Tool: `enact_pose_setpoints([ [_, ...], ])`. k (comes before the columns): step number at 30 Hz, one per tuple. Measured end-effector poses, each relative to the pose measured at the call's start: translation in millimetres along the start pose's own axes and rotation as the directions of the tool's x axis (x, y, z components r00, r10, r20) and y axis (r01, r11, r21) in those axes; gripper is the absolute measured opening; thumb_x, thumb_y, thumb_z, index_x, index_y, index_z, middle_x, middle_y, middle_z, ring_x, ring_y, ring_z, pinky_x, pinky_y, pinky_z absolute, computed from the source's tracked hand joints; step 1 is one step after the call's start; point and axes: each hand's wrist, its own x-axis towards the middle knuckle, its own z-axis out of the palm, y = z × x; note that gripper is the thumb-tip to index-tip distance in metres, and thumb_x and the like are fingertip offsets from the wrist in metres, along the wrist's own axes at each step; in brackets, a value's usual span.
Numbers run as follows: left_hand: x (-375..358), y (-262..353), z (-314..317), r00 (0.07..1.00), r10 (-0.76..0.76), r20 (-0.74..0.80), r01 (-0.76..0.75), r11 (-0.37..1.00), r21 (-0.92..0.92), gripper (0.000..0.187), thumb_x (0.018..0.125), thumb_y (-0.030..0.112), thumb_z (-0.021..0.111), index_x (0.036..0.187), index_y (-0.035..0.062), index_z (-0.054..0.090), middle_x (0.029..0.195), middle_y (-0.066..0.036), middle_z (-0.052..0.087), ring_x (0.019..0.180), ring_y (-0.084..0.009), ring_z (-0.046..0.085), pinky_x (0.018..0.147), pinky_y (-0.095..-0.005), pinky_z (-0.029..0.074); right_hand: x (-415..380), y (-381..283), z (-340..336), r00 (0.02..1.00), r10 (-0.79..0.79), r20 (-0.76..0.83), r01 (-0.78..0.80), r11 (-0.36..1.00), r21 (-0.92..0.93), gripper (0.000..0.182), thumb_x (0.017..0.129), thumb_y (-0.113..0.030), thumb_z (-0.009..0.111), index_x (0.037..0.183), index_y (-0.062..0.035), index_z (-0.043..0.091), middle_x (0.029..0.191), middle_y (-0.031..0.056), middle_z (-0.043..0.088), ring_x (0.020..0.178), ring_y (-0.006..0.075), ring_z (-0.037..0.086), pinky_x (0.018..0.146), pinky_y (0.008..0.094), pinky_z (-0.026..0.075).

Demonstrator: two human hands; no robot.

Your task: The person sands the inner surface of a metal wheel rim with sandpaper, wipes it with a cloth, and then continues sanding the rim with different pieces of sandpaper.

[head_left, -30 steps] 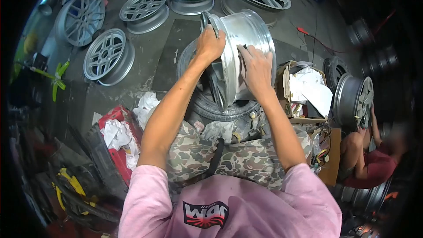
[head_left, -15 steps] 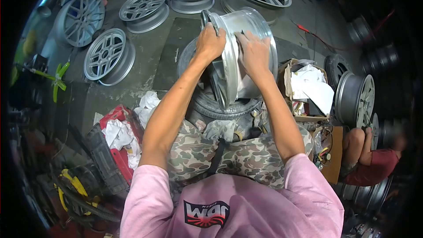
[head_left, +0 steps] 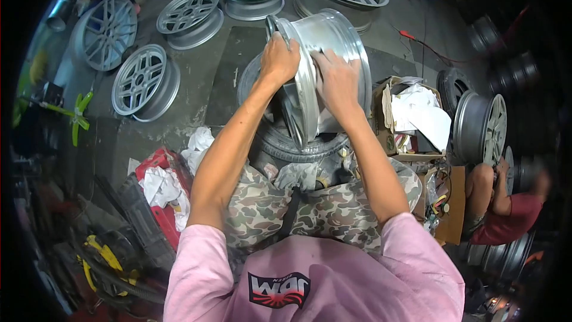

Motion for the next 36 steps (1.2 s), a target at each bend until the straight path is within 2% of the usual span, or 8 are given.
enact_pose_setpoints([
  [2,-0.6,-1.4,-3.0,1.0,0.007,0.017,-0.007,1.0,0.008,0.046,0.099,0.031,0.054,0.114,-0.0128,0.056,0.116,-0.037,0.065,0.11,-0.0531,0.062,0.098,-0.0568,0.048,18.1,3.3,15.5,0.999,-0.05,-0.005,0.05,0.999,-0.005,0.038,0.08,-0.005,0.067,0.117,-0.0101,0.072,0.1,0.0075,0.067,0.092,0.0267,0.068,0.084,0.046,0.039],
  [7,-2.4,-3.5,2.2,1.0,0.004,-0.002,-0.004,1.0,0.019,0.046,0.099,0.03,0.054,0.114,-0.0127,0.056,0.117,-0.037,0.065,0.11,-0.0536,0.062,0.098,-0.0567,0.048,-10.3,-20.2,-10.5,0.986,0.142,0.084,-0.154,0.975,0.162,0.023,0.092,-0.008,0.061,0.111,-0.0088,0.074,0.099,0.0118,0.068,0.092,0.0312,0.069,0.085,0.046,0.037],
  [14,0.1,-5.0,-3.1,1.0,-0.004,0.017,0.004,1.0,0.019,0.047,0.099,0.03,0.053,0.115,-0.0137,0.055,0.118,-0.039,0.063,0.112,-0.0533,0.061,0.099,-0.0566,0.047,2.3,-23.0,-2.8,0.975,0.203,0.089,-0.218,0.952,0.215,0.024,0.091,-0.008,0.06,0.111,-0.0066,0.073,0.103,0.0133,0.07,0.091,0.0332,0.069,0.086,0.0483,0.037],
  [22,-3.4,-3.6,-6.7,1.0,0.013,0.02,-0.012,1.0,-0.014,0.048,0.1,0.031,0.053,0.115,-0.0144,0.055,0.119,-0.04,0.062,0.115,-0.0538,0.059,0.1,-0.0554,0.046,17.2,-5.7,22.5,0.997,0.071,-0.014,-0.07,0.996,0.058,0.029,0.088,-0.007,0.062,0.114,-0.0108,0.073,0.099,0.0088,0.068,0.095,0.0286,0.069,0.085,0.0486,0.037],
  [25,3.7,-4.7,-0.3,1.0,0.024,0.01,-0.023,1.0,-0.011,0.05,0.1,0.031,0.052,0.118,-0.0154,0.055,0.121,-0.04,0.062,0.117,-0.0539,0.059,0.101,-0.0548,0.046,-25.9,-7.2,-8.4,0.993,0.087,0.08,-0.103,0.969,0.223,0.025,0.096,-0.017,0.061,0.117,-0.0119,0.074,0.098,0.0087,0.068,0.096,0.0287,0.065,0.084,0.0447,0.037],
  [28,3.0,-7.7,2.2,0.997,0.068,0.041,-0.066,0.997,-0.046,0.053,0.1,0.032,0.051,0.122,-0.0162,0.054,0.122,-0.041,0.061,0.119,-0.0535,0.058,0.103,-0.054,0.045,0.5,9.4,5.7,1.0,-0.001,0.027,-0.004,0.984,0.18,0.024,0.097,-0.02,0.06,0.115,-0.0136,0.075,0.099,0.0093,0.068,0.098,0.0291,0.065,0.086,0.0457,0.038],
  [32,3.2,-11.1,-2.3,1.0,0.01,0.012,-0.01,1.0,-0.005,0.053,0.1,0.033,0.051,0.121,-0.016,0.054,0.123,-0.041,0.061,0.12,-0.0547,0.058,0.104,-0.0532,0.045,59.7,30.8,25.2,0.974,-0.119,0.191,0.122,0.993,0.0,0.026,0.097,-0.023,0.06,0.118,-0.0153,0.074,0.104,0.0078,0.069,0.103,0.0301,0.063,0.088,0.0479,0.039],
  [36,-1.0,0.1,-6.4,0.999,-0.022,0.046,0.022,1.0,0.011,0.051,0.1,0.032,0.05,0.119,-0.0152,0.054,0.121,-0.041,0.061,0.117,-0.0551,0.058,0.102,-0.0545,0.045,-39.5,25.0,-15.8,0.995,-0.098,-0.026,0.099,0.993,0.062,0.034,0.093,-0.021,0.07,0.126,-0.0133,0.072,0.106,0.0073,0.066,0.103,0.0274,0.062,0.086,0.0446,0.041],
])
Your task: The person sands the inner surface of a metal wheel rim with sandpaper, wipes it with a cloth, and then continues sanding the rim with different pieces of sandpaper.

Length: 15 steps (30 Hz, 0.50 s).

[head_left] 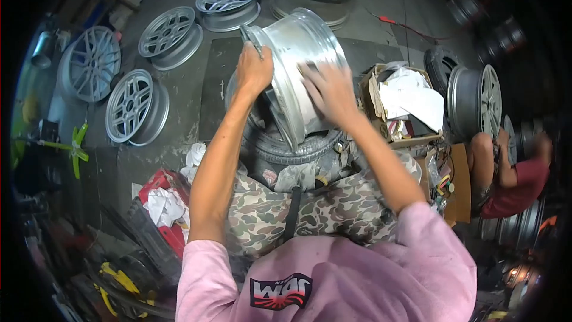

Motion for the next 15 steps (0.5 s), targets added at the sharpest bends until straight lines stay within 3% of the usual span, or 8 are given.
enact_pose_setpoints([
  [1,-0.3,-0.8,2.0,1.0,0.002,-0.014,-0.002,1.0,0.003,0.051,0.1,0.032,0.05,0.12,-0.0151,0.054,0.122,-0.041,0.061,0.117,-0.0548,0.058,0.102,-0.0549,0.045,-32.3,1.4,1.4,0.992,-0.072,-0.106,0.066,0.996,-0.058,0.04,0.092,-0.019,0.071,0.132,-0.0128,0.07,0.099,0.0062,0.063,0.096,0.0257,0.06,0.083,0.0423,0.04],
  [4,0.9,-5.0,11.7,0.994,0.082,-0.068,-0.082,0.997,0.001,0.051,0.1,0.032,0.05,0.119,-0.0148,0.054,0.123,-0.041,0.06,0.118,-0.0541,0.058,0.102,-0.0549,0.045,-44.1,-9.8,-5.0,0.999,0.044,0.011,-0.042,0.989,-0.144,0.042,0.093,-0.017,0.07,0.134,-0.0117,0.068,0.097,0.0059,0.061,0.091,0.0251,0.058,0.08,0.0408,0.038],
  [8,2.9,-7.5,2.9,0.999,0.028,-0.028,-0.027,0.999,0.025,0.051,0.1,0.032,0.05,0.121,-0.0147,0.055,0.124,-0.039,0.061,0.118,-0.0525,0.058,0.103,-0.0557,0.045,22.5,-3.8,20.7,0.992,0.035,-0.125,-0.053,0.988,-0.142,0.045,0.092,-0.017,0.071,0.136,-0.0104,0.067,0.09,0.0061,0.056,0.087,0.0246,0.054,0.079,0.0404,0.037],
  [12,-1.8,-9.1,6.4,0.997,0.037,-0.072,-0.035,0.999,0.031,0.053,0.101,0.033,0.05,0.124,-0.015,0.054,0.126,-0.038,0.061,0.12,-0.0514,0.058,0.103,-0.0561,0.045,-71.5,-12.6,5.3,0.994,0.033,-0.104,-0.052,0.981,-0.186,0.044,0.091,-0.014,0.069,0.135,-0.0115,0.067,0.091,0.0028,0.055,0.087,0.0225,0.053,0.08,0.0398,0.038],
  [15,-2.7,-2.3,4.3,0.999,0.044,-0.022,-0.043,0.998,0.051,0.056,0.101,0.033,0.05,0.128,-0.0156,0.053,0.126,-0.037,0.062,0.121,-0.0506,0.059,0.103,-0.0558,0.046,-89.4,-14.1,-1.6,0.996,0.083,-0.031,-0.088,0.971,-0.221,0.044,0.09,-0.014,0.071,0.134,-0.0119,0.068,0.088,0.0023,0.053,0.086,0.0218,0.052,0.079,0.0389,0.037],
])
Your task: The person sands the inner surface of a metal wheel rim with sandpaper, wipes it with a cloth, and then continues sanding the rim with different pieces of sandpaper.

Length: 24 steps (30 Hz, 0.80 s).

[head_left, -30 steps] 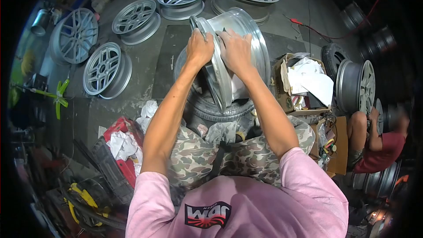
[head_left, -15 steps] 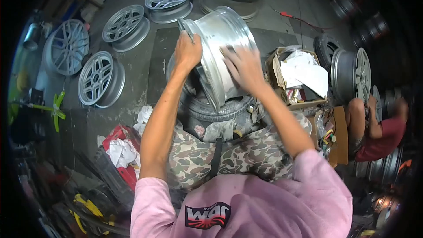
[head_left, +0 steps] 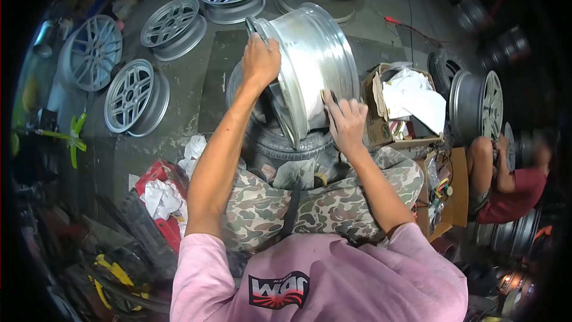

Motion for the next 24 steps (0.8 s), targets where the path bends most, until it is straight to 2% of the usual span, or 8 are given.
enact_pose_setpoints([
  [3,1.6,7.1,-12.0,0.999,-0.035,0.019,0.035,0.999,0.012,0.056,0.099,0.032,0.056,0.127,-0.016,0.054,0.131,-0.034,0.06,0.126,-0.049,0.056,0.107,-0.0551,0.043,36.0,1.3,1.2,0.996,0.067,-0.066,-0.062,0.995,0.077,0.045,0.09,-0.014,0.072,0.134,-0.0113,0.069,0.086,0.0024,0.051,0.086,0.0214,0.051,0.078,0.0389,0.037],
  [5,-12.1,22.0,-24.3,0.992,0.117,-0.035,-0.099,0.936,0.339,0.057,0.096,0.032,0.063,0.138,-0.0057,0.055,0.149,-0.031,0.048,0.14,-0.049,0.044,0.115,-0.0551,0.036,33.4,11.3,-0.6,0.991,0.098,-0.094,-0.091,0.993,0.075,0.046,0.089,-0.016,0.074,0.135,-0.0111,0.068,0.085,0.0024,0.049,0.084,0.021,0.051,0.078,0.0393,0.037],
  [6,-20.8,29.7,-25.8,0.992,0.118,-0.036,-0.099,0.937,0.336,0.057,0.096,0.032,0.063,0.138,-0.0057,0.055,0.149,-0.031,0.048,0.14,-0.049,0.044,0.115,-0.0551,0.036,25.4,17.8,-2.0,0.992,0.102,-0.08,-0.094,0.991,0.093,0.046,0.091,-0.016,0.074,0.136,-0.01,0.068,0.083,0.0035,0.049,0.081,0.0212,0.05,0.076,0.0383,0.036],
  [8,-40.7,43.8,-24.3,0.803,0.584,0.121,-0.551,0.648,0.526,0.052,0.093,0.032,0.07,0.139,0.0089,0.06,0.157,-0.022,0.041,0.147,-0.0441,0.035,0.117,-0.0611,0.031,10.2,25.8,-4.6,0.994,0.104,-0.042,-0.1,0.99,0.103,0.048,0.091,-0.02,0.075,0.137,-0.0098,0.068,0.081,0.0043,0.047,0.079,0.0217,0.049,0.074,0.0376,0.035],
  [9,-51.5,47.0,-17.9,0.8,0.586,0.129,-0.556,0.643,0.527,0.052,0.093,0.032,0.07,0.139,0.0089,0.06,0.157,-0.022,0.041,0.147,-0.0441,0.035,0.117,-0.0611,0.031,8.4,28.3,-4.6,0.993,0.113,-0.042,-0.108,0.988,0.107,0.048,0.091,-0.02,0.075,0.137,-0.0098,0.068,0.081,0.0043,0.047,0.079,0.0217,0.049,0.074,0.0376,0.035],
  [11,-73.2,44.2,-3.8,0.656,0.671,0.345,-0.748,0.513,0.422,0.049,0.095,0.039,0.069,0.141,0.0226,0.062,0.162,-0.016,0.037,0.149,-0.0403,0.032,0.118,-0.0644,0.028,7.1,28.2,-3.2,0.992,0.103,-0.068,-0.098,0.993,0.071,0.049,0.091,-0.02,0.075,0.138,-0.0108,0.067,0.081,0.0042,0.047,0.079,0.0218,0.049,0.074,0.0377,0.035],
  [18,-85.8,34.1,4.6,0.676,0.628,0.385,-0.725,0.474,0.499,0.055,0.096,0.045,0.067,0.147,0.0303,0.058,0.166,-0.014,0.03,0.15,-0.0402,0.03,0.119,-0.0638,0.027,-3.7,32.8,-0.8,0.978,0.179,-0.103,-0.167,0.979,0.119,0.052,0.088,-0.022,0.077,0.138,-0.0113,0.066,0.083,0.0029,0.05,0.079,0.0203,0.053,0.075,0.0382,0.037],
  [24,-86.2,33.3,3.8,0.681,0.646,0.344,-0.717,0.496,0.49,0.044,0.096,0.041,0.068,0.138,0.0287,0.066,0.163,-0.015,0.036,0.15,-0.0403,0.031,0.119,-0.0628,0.028,-5.1,23.0,6.1,0.988,0.109,-0.109,-0.086,0.977,0.196,0.053,0.087,-0.019,0.077,0.138,-0.0095,0.065,0.081,0.0016,0.05,0.078,0.019,0.054,0.074,0.0373,0.038],
])
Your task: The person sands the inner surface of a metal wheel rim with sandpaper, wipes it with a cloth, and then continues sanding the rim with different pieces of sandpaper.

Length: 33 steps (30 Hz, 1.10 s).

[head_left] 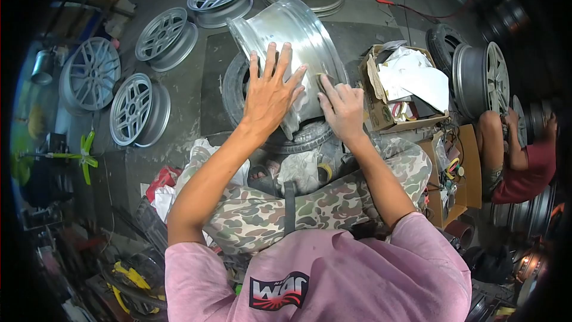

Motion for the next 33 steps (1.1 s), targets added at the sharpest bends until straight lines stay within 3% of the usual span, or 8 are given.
enact_pose_setpoints([
  [7,7.9,-23.3,-14.2,0.999,-0.043,0.006,0.043,0.998,-0.04,0.044,0.096,0.035,0.069,0.137,0.0212,0.067,0.156,-0.017,0.044,0.146,-0.0401,0.037,0.118,-0.0609,0.03,-8.6,-12.7,4.8,0.992,-0.004,0.129,0.016,0.996,-0.092,0.051,0.088,-0.013,0.075,0.138,-0.0085,0.066,0.08,0.0028,0.051,0.076,0.0195,0.054,0.072,0.0366,0.037],
  [11,22.9,-59.1,4.1,0.921,-0.31,-0.234,0.256,0.938,-0.235,0.05,0.097,0.03,0.067,0.141,0.007,0.06,0.147,-0.025,0.05,0.137,-0.0431,0.047,0.114,-0.0521,0.037,39.1,-29.9,24.8,0.996,-0.065,0.064,0.069,0.995,-0.076,0.051,0.089,-0.01,0.072,0.14,-0.0087,0.064,0.087,0.0035,0.056,0.083,0.0208,0.056,0.075,0.0378,0.037],
  [14,27.6,-80.3,24.0,0.742,-0.667,-0.071,0.532,0.65,-0.543,0.065,0.096,0.036,0.066,0.139,-0.0108,0.051,0.138,-0.034,0.055,0.128,-0.0475,0.054,0.109,-0.0477,0.043,36.7,-36.4,18.1,0.995,-0.025,0.095,0.032,0.997,-0.076,0.052,0.089,-0.009,0.069,0.141,-0.0084,0.063,0.09,0.0046,0.058,0.085,0.0216,0.057,0.077,0.0396,0.037],
  [16,34.5,-88.7,43.6,0.703,-0.71,0.037,0.566,0.528,-0.633,0.067,0.096,0.035,0.063,0.139,-0.0148,0.048,0.138,-0.037,0.054,0.13,-0.0495,0.052,0.11,-0.0494,0.041,21.3,-34.3,7.8,0.99,-0.027,0.139,0.041,0.994,-0.098,0.053,0.089,-0.009,0.067,0.141,-0.0087,0.063,0.09,0.0047,0.058,0.085,0.0217,0.057,0.077,0.0399,0.037],
  [17,33.5,-87.3,54.6,0.679,-0.715,0.167,0.593,0.4,-0.699,0.07,0.097,0.034,0.06,0.139,-0.0188,0.045,0.138,-0.039,0.053,0.131,-0.0515,0.051,0.111,-0.0512,0.04,14.3,-33.4,4.7,0.983,0.004,0.185,0.019,0.992,-0.124,0.053,0.089,-0.008,0.066,0.141,-0.009,0.062,0.09,0.0047,0.058,0.086,0.0219,0.058,0.077,0.0403,0.037],
  [25,29.8,-84.0,32.9,0.695,-0.69,0.204,0.582,0.373,-0.722,0.063,0.098,0.033,0.056,0.133,-0.0186,0.048,0.133,-0.041,0.055,0.128,-0.0524,0.053,0.111,-0.0515,0.04,55.5,-33.9,17.6,0.991,-0.085,0.108,0.099,0.986,-0.133,0.057,0.085,-0.004,0.066,0.142,-0.0094,0.062,0.091,0.0064,0.058,0.085,0.0227,0.059,0.079,0.0406,0.036],
  [28,34.3,-76.1,48.2,0.676,-0.736,0.029,0.544,0.472,-0.693,0.062,0.097,0.033,0.056,0.132,-0.0182,0.048,0.135,-0.04,0.054,0.128,-0.0529,0.052,0.11,-0.0532,0.041,45.1,-31.5,7.9,0.986,-0.093,0.141,0.111,0.986,-0.128,0.058,0.084,-0.004,0.066,0.142,-0.0092,0.062,0.091,0.0068,0.058,0.087,0.0225,0.06,0.079,0.0405,0.036],
  [33,28.5,-83.7,50.4,0.695,-0.708,0.124,0.564,0.431,-0.704,0.062,0.097,0.033,0.056,0.131,-0.0182,0.048,0.133,-0.039,0.055,0.126,-0.0523,0.052,0.11,-0.0534,0.04,100.0,-36.8,34.8,0.987,-0.097,0.129,0.115,0.983,-0.144,0.061,0.079,-0.003,0.063,0.14,-0.0072,0.062,0.096,0.0064,0.059,0.09,0.024,0.06,0.082,0.0439,0.039],
])
